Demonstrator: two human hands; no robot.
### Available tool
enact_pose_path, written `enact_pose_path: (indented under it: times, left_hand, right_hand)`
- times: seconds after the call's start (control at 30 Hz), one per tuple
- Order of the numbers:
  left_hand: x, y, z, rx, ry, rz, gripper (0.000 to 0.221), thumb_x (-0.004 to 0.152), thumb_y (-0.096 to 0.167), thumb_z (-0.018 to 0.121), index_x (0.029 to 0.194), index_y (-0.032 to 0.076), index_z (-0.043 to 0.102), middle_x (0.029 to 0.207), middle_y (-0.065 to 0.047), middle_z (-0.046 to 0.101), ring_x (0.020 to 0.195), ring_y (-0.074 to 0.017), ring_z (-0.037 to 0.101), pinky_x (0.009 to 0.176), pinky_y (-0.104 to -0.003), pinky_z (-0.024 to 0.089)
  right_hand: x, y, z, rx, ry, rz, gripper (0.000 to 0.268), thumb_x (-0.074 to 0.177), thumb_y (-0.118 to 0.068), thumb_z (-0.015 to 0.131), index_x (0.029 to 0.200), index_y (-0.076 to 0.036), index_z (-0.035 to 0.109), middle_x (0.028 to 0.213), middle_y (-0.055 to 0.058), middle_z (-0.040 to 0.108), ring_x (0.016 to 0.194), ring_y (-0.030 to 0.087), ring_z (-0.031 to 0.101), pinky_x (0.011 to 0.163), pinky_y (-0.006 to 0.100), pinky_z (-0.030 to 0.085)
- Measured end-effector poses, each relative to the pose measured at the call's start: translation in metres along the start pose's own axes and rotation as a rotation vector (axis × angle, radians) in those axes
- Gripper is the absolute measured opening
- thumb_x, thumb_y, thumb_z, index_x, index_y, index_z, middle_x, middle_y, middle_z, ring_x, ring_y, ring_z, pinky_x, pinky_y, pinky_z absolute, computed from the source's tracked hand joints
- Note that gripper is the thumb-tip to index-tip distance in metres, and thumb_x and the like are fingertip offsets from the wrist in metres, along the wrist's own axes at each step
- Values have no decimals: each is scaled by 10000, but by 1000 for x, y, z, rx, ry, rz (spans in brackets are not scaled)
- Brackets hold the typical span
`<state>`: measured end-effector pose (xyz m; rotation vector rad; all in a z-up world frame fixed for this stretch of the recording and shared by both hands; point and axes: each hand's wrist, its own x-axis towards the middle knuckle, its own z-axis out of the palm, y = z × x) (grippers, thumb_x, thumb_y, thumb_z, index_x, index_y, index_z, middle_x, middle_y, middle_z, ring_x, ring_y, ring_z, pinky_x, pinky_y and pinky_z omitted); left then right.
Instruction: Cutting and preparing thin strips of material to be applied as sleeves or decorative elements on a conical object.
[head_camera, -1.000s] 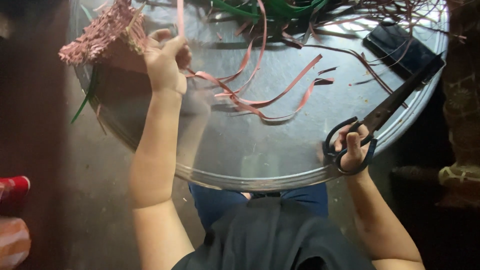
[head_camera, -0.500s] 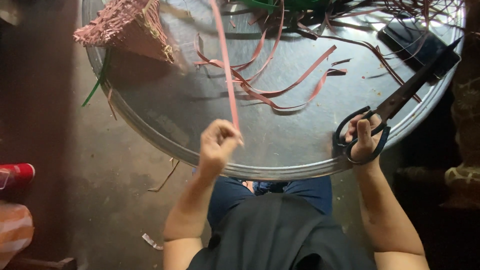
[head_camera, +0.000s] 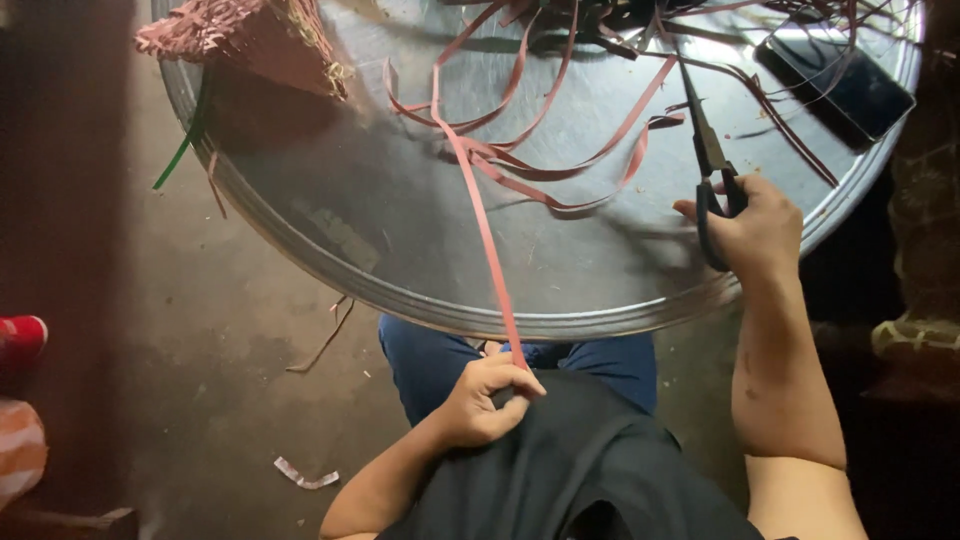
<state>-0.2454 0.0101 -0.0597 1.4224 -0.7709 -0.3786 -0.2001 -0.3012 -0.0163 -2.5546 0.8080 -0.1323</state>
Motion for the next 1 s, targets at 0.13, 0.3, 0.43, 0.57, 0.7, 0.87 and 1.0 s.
enact_pose_path:
  times: [0.13, 0.3, 0.43, 0.57, 0.7, 0.87, 1.0]
  left_hand:
    - [7, 4, -10, 39, 41, 32, 172, 707, -38, 497, 791, 69, 603, 712, -46, 576, 619, -148, 471, 583, -252, 383]
    - [26, 3, -35, 149, 103, 175, 156, 713, -16, 487, 817, 50, 583, 697, -48, 530, 608, -148, 462, 573, -266, 389]
    - [41, -3, -40, 91, 153, 119, 180, 725, -27, 468, 825, 42, 601, 694, -52, 519, 594, -131, 453, 538, -250, 386]
    - [53, -9, -36, 61, 187, -1, 117, 761, 44, 517, 818, 27, 617, 731, -68, 565, 633, -138, 505, 548, -236, 430]
    - [56, -14, -38, -49, 177, -25, 137, 773, 45, 498, 857, 15, 602, 762, -77, 546, 689, -149, 517, 591, -216, 463]
    - [53, -16, -46, -181, 230, -113, 107, 775, 29, 505, 825, 40, 600, 734, -37, 529, 669, -119, 513, 616, -210, 437]
    - [51, -13, -43, -212, 279, -133, 105, 784, 37, 496, 814, 41, 596, 690, -23, 501, 616, -101, 482, 562, -183, 416]
  right_hand:
    - [15, 24, 7, -157, 79, -96, 573, 638, -600, 668, 909, -97, 629, 728, 73, 604, 685, 272, 559, 601, 358, 403]
    - [23, 41, 6, -294, 59, -214, 434, 744, -430, 630, 911, -29, 629, 744, 96, 598, 684, 265, 548, 604, 367, 407]
    - [26, 48, 11, -335, 54, -198, 600, 720, -491, 653, 1072, -7, 611, 873, 150, 623, 806, 309, 566, 708, 386, 419]
    - [19, 42, 12, -301, 54, -183, 506, 755, -483, 637, 1004, -43, 630, 817, 117, 623, 750, 280, 566, 665, 375, 425]
    - [10, 46, 14, -256, 160, -326, 377, 792, -401, 671, 939, -55, 651, 747, 83, 612, 625, 225, 544, 554, 338, 423]
    - [-5, 30, 4, -219, 260, -439, 329, 826, -297, 655, 994, -13, 648, 923, 122, 636, 810, 249, 584, 686, 343, 454]
    - [-50, -48, -34, 633, 19, -1170, 197, 822, 130, 449, 989, 38, 499, 833, 114, 524, 731, 225, 528, 682, 333, 482]
